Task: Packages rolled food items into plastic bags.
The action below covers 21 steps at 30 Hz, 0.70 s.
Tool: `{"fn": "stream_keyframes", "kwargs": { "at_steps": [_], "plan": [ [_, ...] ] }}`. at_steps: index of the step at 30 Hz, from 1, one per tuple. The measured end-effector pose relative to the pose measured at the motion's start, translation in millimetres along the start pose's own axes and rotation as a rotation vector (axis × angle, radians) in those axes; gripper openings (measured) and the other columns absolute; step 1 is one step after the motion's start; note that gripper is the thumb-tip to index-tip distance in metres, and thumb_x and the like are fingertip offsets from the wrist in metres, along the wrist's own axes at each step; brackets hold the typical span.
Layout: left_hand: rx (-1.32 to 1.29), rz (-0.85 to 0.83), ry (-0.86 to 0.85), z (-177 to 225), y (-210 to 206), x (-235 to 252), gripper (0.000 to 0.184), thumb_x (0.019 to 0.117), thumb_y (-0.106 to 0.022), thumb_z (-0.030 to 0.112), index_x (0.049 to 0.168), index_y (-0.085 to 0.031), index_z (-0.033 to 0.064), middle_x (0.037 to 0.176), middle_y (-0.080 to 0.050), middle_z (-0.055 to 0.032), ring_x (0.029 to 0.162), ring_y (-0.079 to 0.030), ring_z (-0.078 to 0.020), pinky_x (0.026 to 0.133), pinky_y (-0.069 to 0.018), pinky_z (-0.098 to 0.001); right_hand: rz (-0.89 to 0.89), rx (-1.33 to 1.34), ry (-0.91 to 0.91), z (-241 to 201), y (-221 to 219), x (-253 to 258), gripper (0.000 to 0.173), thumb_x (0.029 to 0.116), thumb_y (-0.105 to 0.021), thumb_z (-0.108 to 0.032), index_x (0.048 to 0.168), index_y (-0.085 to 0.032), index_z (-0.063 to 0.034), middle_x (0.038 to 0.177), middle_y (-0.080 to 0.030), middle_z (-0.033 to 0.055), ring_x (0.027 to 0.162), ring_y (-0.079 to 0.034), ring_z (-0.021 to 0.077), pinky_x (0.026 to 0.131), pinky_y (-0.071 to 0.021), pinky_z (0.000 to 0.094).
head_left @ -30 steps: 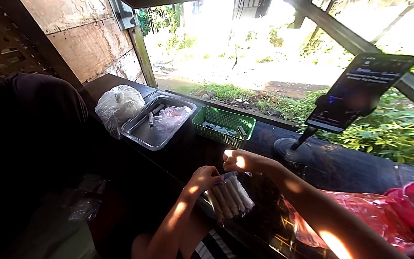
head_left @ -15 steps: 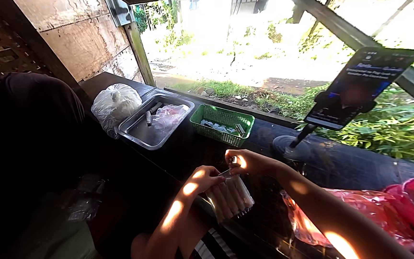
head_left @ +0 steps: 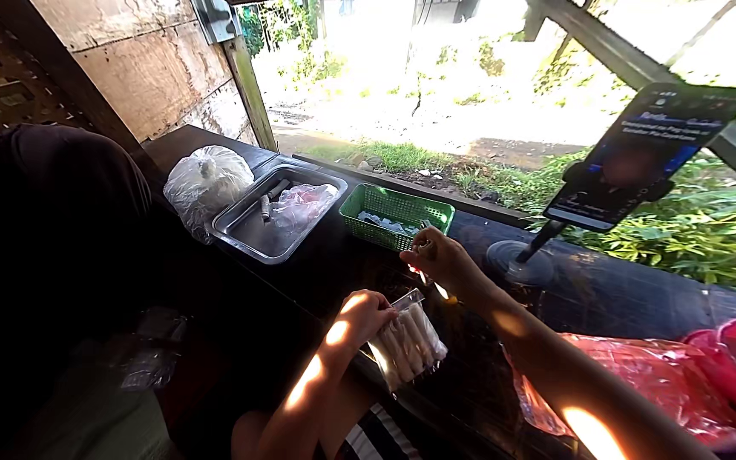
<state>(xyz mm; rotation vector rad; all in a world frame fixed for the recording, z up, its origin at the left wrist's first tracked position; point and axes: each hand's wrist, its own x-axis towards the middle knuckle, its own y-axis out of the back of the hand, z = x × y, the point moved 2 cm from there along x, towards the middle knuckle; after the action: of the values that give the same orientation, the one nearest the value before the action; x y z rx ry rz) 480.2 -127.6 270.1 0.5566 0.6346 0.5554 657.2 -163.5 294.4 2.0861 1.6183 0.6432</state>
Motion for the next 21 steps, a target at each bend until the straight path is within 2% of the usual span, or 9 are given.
{"fn": "stream_keyframes", "kwargs": {
  "at_steps": [3,6,9,11,15,17,19,21],
  "plan": [
    [0.003,0.011,0.009,2.8,0.1,-2.1,0.024,0.1028,-0.063,0.023,0.108,-0.072,0.0014,0.103,-0.070,-0.0128,0.098,-0.065,-0.0211,0.092,-0.0491,-0.0414,0.042,0.139,-0.026,-15.3,-22.0,-2.7,0.028,0.1019,-0.064,-0.018,0.114,-0.056,0.0054,0.084,-0.062,0.0123,0.072,-0.064,0.0164,0.072,-0.0550,0.0350],
    [0.008,0.008,0.015,5.5,-0.3,-3.7,0.024,0.1032,-0.062,0.022,0.109,-0.072,0.0010,0.103,-0.070,-0.0134,0.097,-0.065,-0.0216,0.091,-0.0495,-0.0417,-0.016,0.107,-0.081,-17.2,-40.1,1.3,0.024,0.1027,-0.062,-0.018,0.114,-0.057,0.0032,0.084,-0.063,0.0122,0.073,-0.065,0.0180,0.073,-0.0552,0.0367],
    [0.036,0.000,0.006,6.3,0.0,-4.3,0.025,0.1036,-0.061,0.022,0.110,-0.071,0.0001,0.103,-0.070,-0.0142,0.097,-0.066,-0.0227,0.091,-0.0495,-0.0427,-0.047,0.056,-0.137,-15.8,-49.3,5.4,0.029,0.1035,-0.062,-0.026,0.113,-0.060,0.0017,0.084,-0.063,0.0114,0.072,-0.064,0.0191,0.074,-0.0548,0.0385],
    [0.060,-0.009,-0.001,6.3,0.9,-4.9,0.026,0.1038,-0.061,0.023,0.110,-0.071,-0.0004,0.105,-0.070,-0.0154,0.100,-0.065,-0.0246,0.094,-0.0486,-0.0442,-0.038,0.033,-0.149,-14.3,-53.5,7.1,0.029,0.1037,-0.062,-0.027,0.109,-0.059,0.0015,0.081,-0.062,0.0105,0.068,-0.063,0.0177,0.071,-0.0545,0.0367],
    [0.059,0.000,-0.034,3.5,-0.1,-6.9,0.027,0.1038,-0.060,0.024,0.108,-0.071,-0.0002,0.103,-0.070,-0.0155,0.099,-0.066,-0.0254,0.092,-0.0494,-0.0452,0.001,-0.001,-0.136,-13.1,-59.0,7.8,0.028,0.1037,-0.063,-0.028,0.102,-0.059,0.0001,0.075,-0.057,0.0073,0.060,-0.058,0.0139,0.064,-0.0524,0.0322],
    [0.060,0.005,-0.051,3.3,-0.6,-11.3,0.027,0.1032,-0.061,0.024,0.109,-0.072,-0.0005,0.107,-0.071,-0.0170,0.105,-0.066,-0.0278,0.096,-0.0487,-0.0472,0.002,-0.047,-0.090,-17.0,-61.7,4.4,0.029,0.1035,-0.062,-0.027,0.103,-0.060,0.0015,0.078,-0.057,0.0097,0.066,-0.057,0.0175,0.067,-0.0508,0.0367],
    [0.042,0.024,-0.088,-0.5,-1.1,-20.7,0.026,0.1023,-0.061,0.021,0.109,-0.072,-0.0019,0.109,-0.071,-0.0187,0.109,-0.066,-0.0301,0.098,-0.0480,-0.0486,-0.040,-0.093,-0.039,-26.3,-66.3,-1.2,0.032,0.1036,-0.061,-0.027,0.109,-0.061,0.0046,0.083,-0.061,0.0147,0.072,-0.060,0.0243,0.072,-0.0515,0.0446],
    [-0.040,0.068,-0.146,-12.3,-0.4,-36.7,0.026,0.1021,-0.061,0.018,0.109,-0.072,-0.0049,0.108,-0.071,-0.0213,0.107,-0.067,-0.0322,0.099,-0.0487,-0.0499,-0.081,-0.070,-0.001,-40.7,-74.1,-6.9,0.032,0.1033,-0.061,-0.026,0.111,-0.060,0.0057,0.080,-0.062,0.0146,0.069,-0.061,0.0246,0.068,-0.0527,0.0461]
  ]
}}
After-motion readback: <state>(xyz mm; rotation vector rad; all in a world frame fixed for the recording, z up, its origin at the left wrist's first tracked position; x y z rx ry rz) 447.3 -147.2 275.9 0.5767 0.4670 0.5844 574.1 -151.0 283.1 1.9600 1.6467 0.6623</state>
